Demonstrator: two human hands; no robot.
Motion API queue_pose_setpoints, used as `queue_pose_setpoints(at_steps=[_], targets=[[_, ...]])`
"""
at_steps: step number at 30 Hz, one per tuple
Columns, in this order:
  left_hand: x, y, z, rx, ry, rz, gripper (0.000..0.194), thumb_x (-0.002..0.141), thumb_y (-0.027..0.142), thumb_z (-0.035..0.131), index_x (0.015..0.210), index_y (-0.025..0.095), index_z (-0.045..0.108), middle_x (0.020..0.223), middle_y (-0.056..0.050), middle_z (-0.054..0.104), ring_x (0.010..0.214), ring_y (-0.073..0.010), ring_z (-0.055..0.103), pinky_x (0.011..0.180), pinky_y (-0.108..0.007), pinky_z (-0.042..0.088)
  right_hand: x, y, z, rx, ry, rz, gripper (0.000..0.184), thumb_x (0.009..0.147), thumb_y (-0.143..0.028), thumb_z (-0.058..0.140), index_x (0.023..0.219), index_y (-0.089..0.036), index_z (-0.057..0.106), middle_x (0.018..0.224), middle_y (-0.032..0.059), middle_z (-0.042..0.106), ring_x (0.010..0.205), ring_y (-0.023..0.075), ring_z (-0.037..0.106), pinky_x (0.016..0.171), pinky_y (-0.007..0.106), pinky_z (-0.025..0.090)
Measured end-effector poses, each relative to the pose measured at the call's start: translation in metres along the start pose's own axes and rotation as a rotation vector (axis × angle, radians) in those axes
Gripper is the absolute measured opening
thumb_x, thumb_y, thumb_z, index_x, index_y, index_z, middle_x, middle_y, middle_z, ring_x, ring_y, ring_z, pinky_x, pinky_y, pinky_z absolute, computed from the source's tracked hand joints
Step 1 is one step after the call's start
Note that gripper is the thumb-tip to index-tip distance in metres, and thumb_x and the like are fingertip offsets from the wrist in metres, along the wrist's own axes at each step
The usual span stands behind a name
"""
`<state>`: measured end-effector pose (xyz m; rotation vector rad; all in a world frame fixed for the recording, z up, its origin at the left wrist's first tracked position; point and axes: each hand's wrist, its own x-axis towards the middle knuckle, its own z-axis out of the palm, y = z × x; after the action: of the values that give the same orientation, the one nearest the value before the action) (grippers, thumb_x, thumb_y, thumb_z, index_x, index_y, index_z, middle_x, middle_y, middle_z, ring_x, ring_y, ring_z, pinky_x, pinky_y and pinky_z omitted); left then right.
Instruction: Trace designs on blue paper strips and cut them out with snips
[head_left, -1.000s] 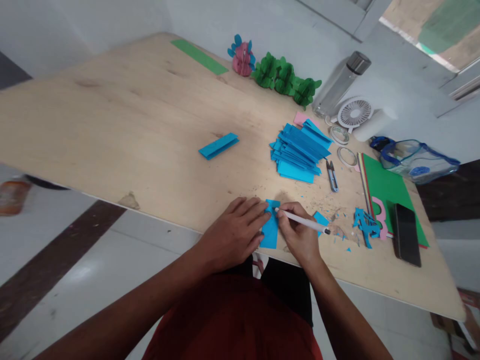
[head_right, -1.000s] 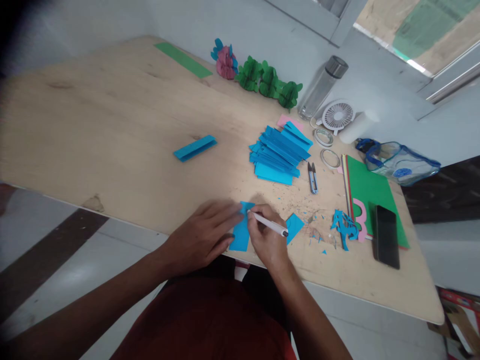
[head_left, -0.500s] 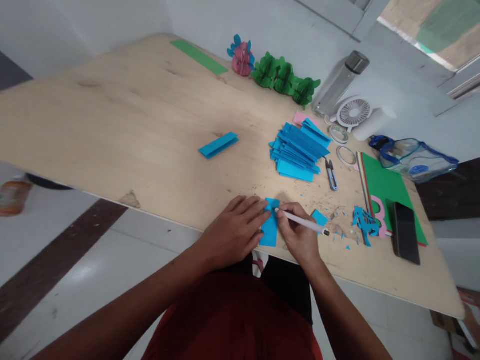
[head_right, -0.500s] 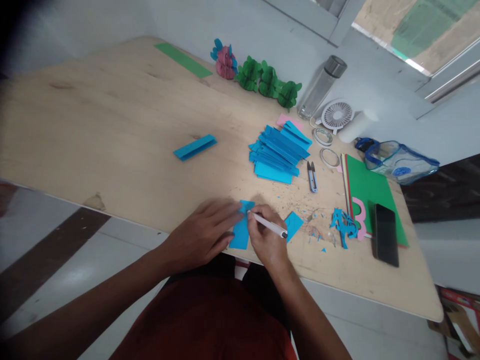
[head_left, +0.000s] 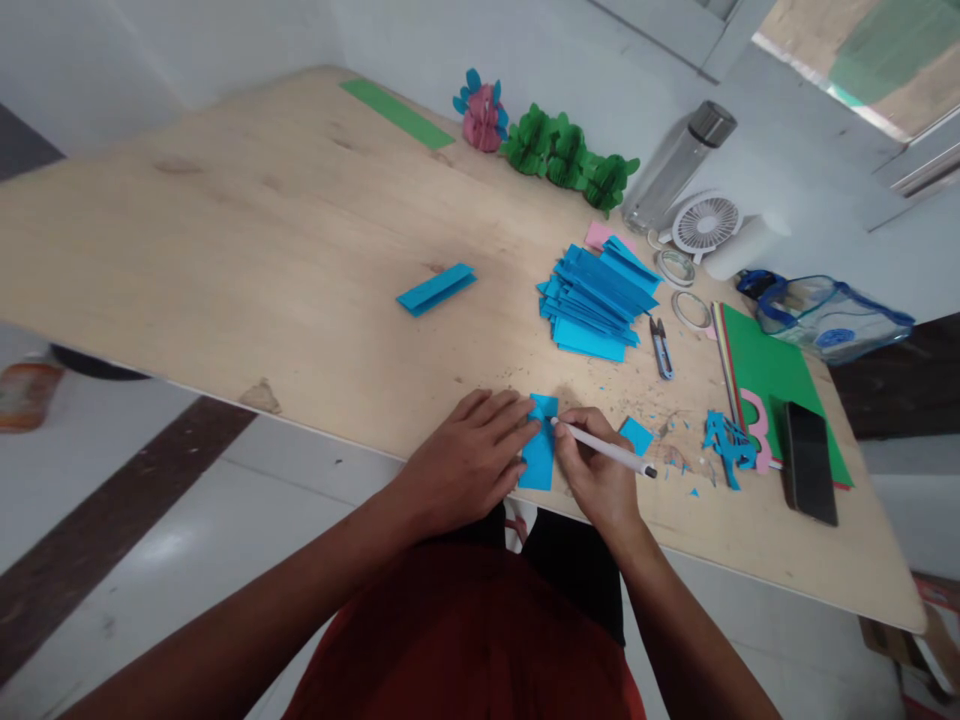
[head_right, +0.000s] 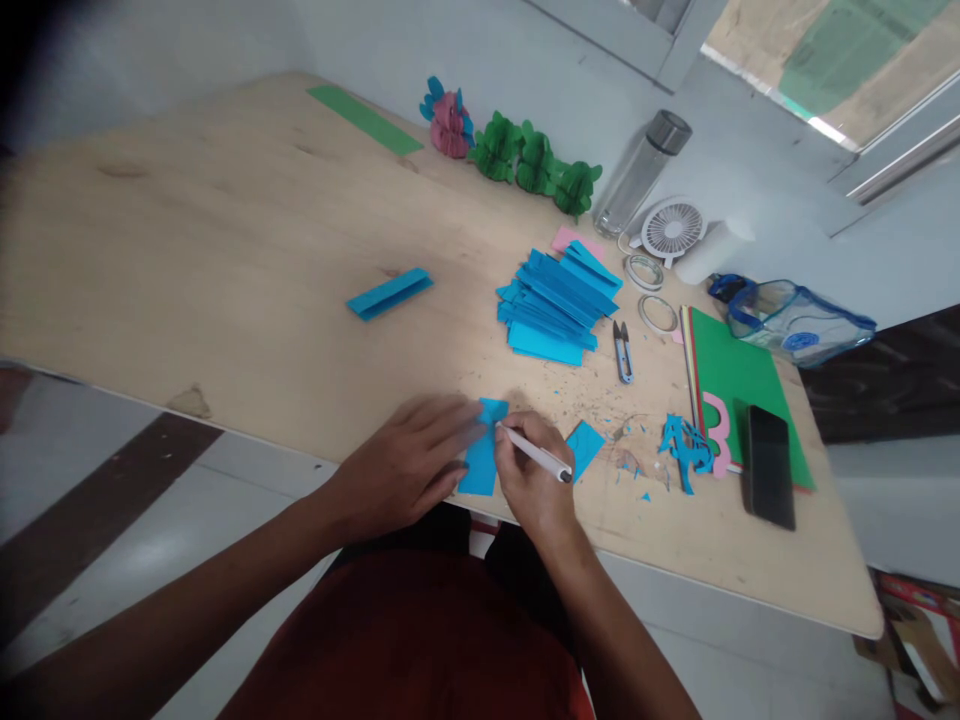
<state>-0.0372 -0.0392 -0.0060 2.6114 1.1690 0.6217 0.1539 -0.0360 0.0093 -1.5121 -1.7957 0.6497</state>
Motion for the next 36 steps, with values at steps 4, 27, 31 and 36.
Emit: queue_pose_setpoints(at_steps=[4, 27, 31, 36], targets=[[0.000, 0.000, 0.000, 0.004, 0.011, 0.008, 0.041, 0.095, 0.025, 0.045, 0.133, 0.012, 0.056, 0.144, -0.015, 0.054, 0.134, -0.0317, 0.046, 0.112, -0.053, 0.036, -0.001, 0.000, 0.000, 0.001, 0.010, -0.013, 0.012, 0.091, -0.032, 0.054, 0.087, -0.022, 0.061, 0.076, 0.0035, 0.068, 0.070, 0.0189, 0.063, 0.063, 0.031, 0.050], [0.000, 0.001, -0.001, 0.015, 0.019, 0.004, 0.038, 0.095, 0.025, 0.046, 0.129, 0.014, 0.058, 0.142, -0.014, 0.056, 0.133, -0.0299, 0.047, 0.112, -0.050, 0.036, -0.009, 0.000, -0.002, -0.068, 0.024, -0.034, 0.012, 0.092, -0.030, 0.053, 0.088, -0.022, 0.062, 0.075, 0.0026, 0.067, 0.071, 0.0188, 0.062, 0.064, 0.030, 0.048], [0.000, 0.001, -0.001, 0.011, 0.020, 0.006, 0.037, 0.095, 0.025, 0.046, 0.128, 0.015, 0.059, 0.141, -0.013, 0.056, 0.133, -0.0297, 0.047, 0.112, -0.050, 0.036, -0.010, 0.002, -0.002, -0.097, 0.034, -0.067, 0.010, 0.091, -0.028, 0.054, 0.088, -0.022, 0.062, 0.076, 0.0026, 0.068, 0.072, 0.0192, 0.063, 0.066, 0.031, 0.048], [0.000, 0.000, 0.000, -0.005, 0.012, 0.012, 0.036, 0.094, 0.024, 0.047, 0.127, 0.017, 0.059, 0.141, -0.013, 0.056, 0.133, -0.0298, 0.046, 0.112, -0.051, 0.035, -0.013, 0.000, -0.003, -0.122, 0.041, -0.090, 0.010, 0.092, -0.027, 0.054, 0.088, -0.021, 0.062, 0.076, 0.0033, 0.068, 0.072, 0.0193, 0.063, 0.066, 0.032, 0.048]])
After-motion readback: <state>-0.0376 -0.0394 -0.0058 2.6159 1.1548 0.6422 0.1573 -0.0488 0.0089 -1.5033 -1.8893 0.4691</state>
